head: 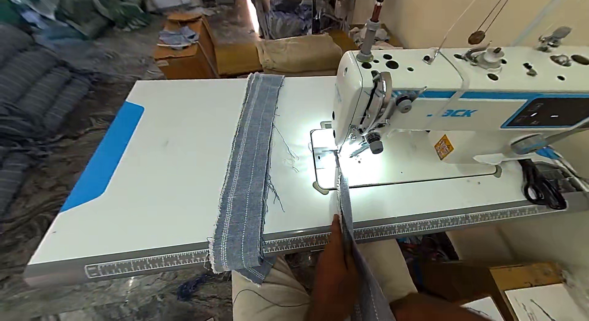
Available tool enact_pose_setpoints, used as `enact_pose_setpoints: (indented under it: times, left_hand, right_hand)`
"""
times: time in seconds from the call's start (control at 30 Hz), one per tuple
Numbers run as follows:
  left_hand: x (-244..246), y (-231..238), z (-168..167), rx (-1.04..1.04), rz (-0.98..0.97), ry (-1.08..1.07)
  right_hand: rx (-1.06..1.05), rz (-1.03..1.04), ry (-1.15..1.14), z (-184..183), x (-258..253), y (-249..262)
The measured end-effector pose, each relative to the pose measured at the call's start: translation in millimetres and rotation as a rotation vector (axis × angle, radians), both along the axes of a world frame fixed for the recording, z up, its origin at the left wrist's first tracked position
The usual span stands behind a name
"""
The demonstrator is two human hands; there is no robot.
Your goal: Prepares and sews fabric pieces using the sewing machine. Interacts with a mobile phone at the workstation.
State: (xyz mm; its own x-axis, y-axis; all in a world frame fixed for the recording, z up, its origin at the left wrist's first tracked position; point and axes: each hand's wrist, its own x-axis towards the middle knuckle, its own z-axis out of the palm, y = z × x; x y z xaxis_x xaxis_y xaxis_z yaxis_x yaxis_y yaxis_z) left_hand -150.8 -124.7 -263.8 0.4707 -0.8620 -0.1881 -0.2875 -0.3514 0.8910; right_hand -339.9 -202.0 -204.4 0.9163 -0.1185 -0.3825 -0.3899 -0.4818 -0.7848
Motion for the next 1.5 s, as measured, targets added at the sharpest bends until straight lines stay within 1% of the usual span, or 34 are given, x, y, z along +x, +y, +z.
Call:
enact_pose_setpoints:
  times: [0.03,0.1,0.17,0.2,0.27,0.33,0.47,0.57,0.63,0.7,0.77,0.83,0.97,1.07,1.2,1.27,1.4,1.5]
  left_hand:
    - [-3,5,0,0.052,-0.038,-0.046]
    - [-10,10,5,0.157,-0.126,-0.096]
    - [-15,7,13,0.246,-0.213,-0.164]
    - [-14,3,20,0.303,-0.259,-0.188]
    - [-12,-2,34,0.396,-0.333,-0.212]
    - [-11,-7,44,0.455,-0.388,-0.227]
    - [-8,-13,49,0.510,-0.464,-0.211]
    - [-9,-15,46,0.480,-0.448,-0.193]
    - [-11,-16,41,0.421,-0.391,-0.203]
    - [-9,-16,32,0.334,-0.310,-0.235]
    - [-6,-15,22,0.235,-0.223,-0.245]
    - [-4,-15,18,0.198,-0.193,-0.220]
    - [-3,-14,21,0.208,-0.202,-0.166]
    - [-9,-12,19,0.173,-0.175,-0.175]
    - [-13,-10,6,0.039,-0.097,-0.194]
    - [-11,-11,5,0.049,-0.102,-0.189]
    - [-12,-12,13,0.120,-0.114,-0.216]
    - [-14,-10,11,0.095,-0.094,-0.220]
  right_hand:
    - [-0.050,-0.073,0.011,10,6,-16]
    - [-0.193,-0.301,-0.036,19,37,-47]
    - [-0.388,-0.515,-0.153,16,82,-69]
    - [-0.477,-0.572,-0.195,10,105,-78]
    - [-0.574,-0.622,-0.156,-6,143,-92]
    - [-0.682,-0.637,-0.084,-21,164,-105]
    - [-0.794,-0.636,-0.166,-24,168,-115]
    - [-0.795,-0.608,-0.143,-28,169,-118]
    - [-0.757,-0.597,-0.091,-24,168,-118]
    - [-0.683,-0.588,-0.063,-15,162,-106]
    - [-0.598,-0.594,-0.099,-9,148,-85]
    - [-0.559,-0.603,-0.093,-11,133,-72]
    - [-0.551,-0.603,-0.096,-16,128,-65]
    - [-0.546,-0.610,-0.097,-14,128,-64]
    - [-0.539,-0.620,-0.055,-12,129,-63]
    - [-0.534,-0.625,-0.050,-12,129,-62]
    - [-0.523,-0.645,-0.066,-13,129,-62]
    - [-0.512,-0.646,-0.067,-11,127,-61]
